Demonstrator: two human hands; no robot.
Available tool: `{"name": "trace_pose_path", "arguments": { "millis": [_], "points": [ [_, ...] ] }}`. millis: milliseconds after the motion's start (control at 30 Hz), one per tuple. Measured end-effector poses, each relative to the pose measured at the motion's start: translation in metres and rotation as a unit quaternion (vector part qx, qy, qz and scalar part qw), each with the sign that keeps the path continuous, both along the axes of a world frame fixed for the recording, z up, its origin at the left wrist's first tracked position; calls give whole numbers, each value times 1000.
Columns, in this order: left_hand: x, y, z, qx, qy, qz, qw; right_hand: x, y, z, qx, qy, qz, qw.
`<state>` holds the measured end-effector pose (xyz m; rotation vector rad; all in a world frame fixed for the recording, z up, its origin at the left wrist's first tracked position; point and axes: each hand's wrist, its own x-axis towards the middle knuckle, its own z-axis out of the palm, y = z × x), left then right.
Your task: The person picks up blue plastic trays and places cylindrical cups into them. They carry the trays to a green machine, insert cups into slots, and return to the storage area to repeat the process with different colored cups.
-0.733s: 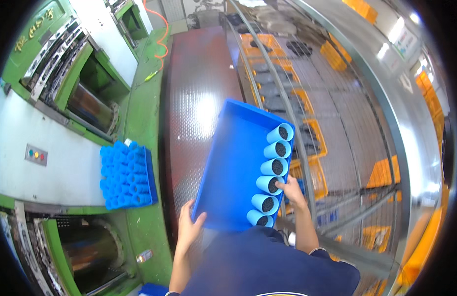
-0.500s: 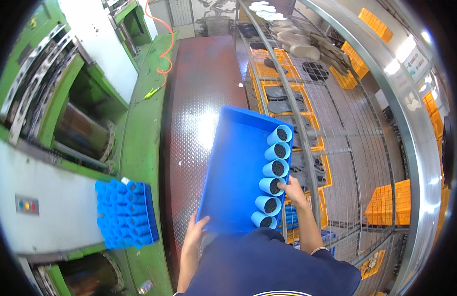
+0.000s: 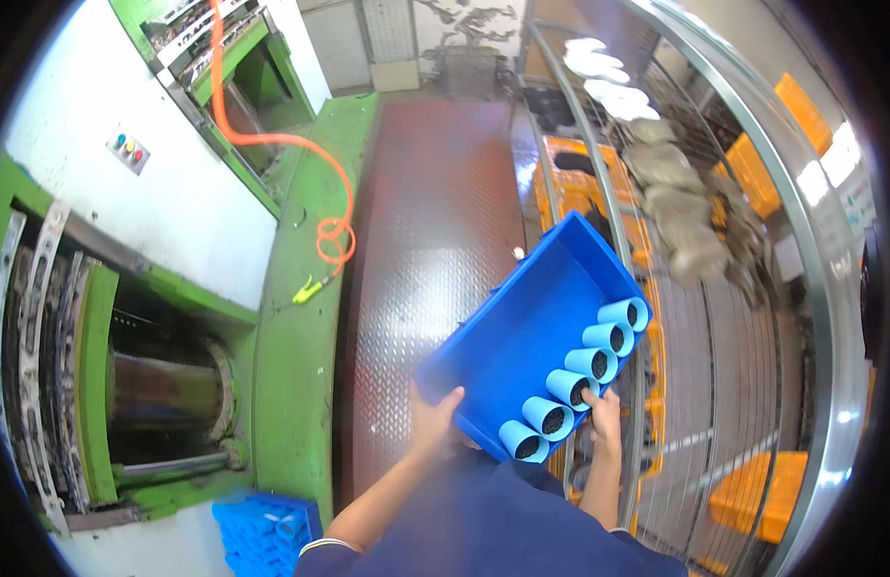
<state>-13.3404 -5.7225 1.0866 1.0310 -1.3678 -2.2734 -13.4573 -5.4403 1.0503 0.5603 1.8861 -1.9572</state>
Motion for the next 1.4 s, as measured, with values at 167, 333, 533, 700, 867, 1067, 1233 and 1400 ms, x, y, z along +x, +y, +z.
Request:
{"name": "trace_pose_path", "arguments": {
  "millis": [167,333,533,700,867,1067,1233,1400],
  "points": [
    [-173,-75,-12,126,-99,-25,987,-200,-97,-18,13,30,23,999],
    [-295,-169,17,183,-151,65,969,-377,-227,9,27,99,166,981],
    [-401,-329,-18,125,-119,173,970,-538,-428,19,-2,95,343,935],
    [-454,-464,-46,173,-92,254,947,-622,-576,33,15,77,481,873],
    [-473,-530,-31,204,-78,344,913,-752,-687,54,32,48,638,768],
    [-495,-563,-26,185,-65,486,852,-907,-911,74,46,277,529,801],
    [-521,-533,-23,131,-109,608,775,-962,-1180,126,-45,434,564,701],
    [-570,-473,-16,203,-131,685,688,-998,-1392,183,-89,550,444,701]
  ]
}}
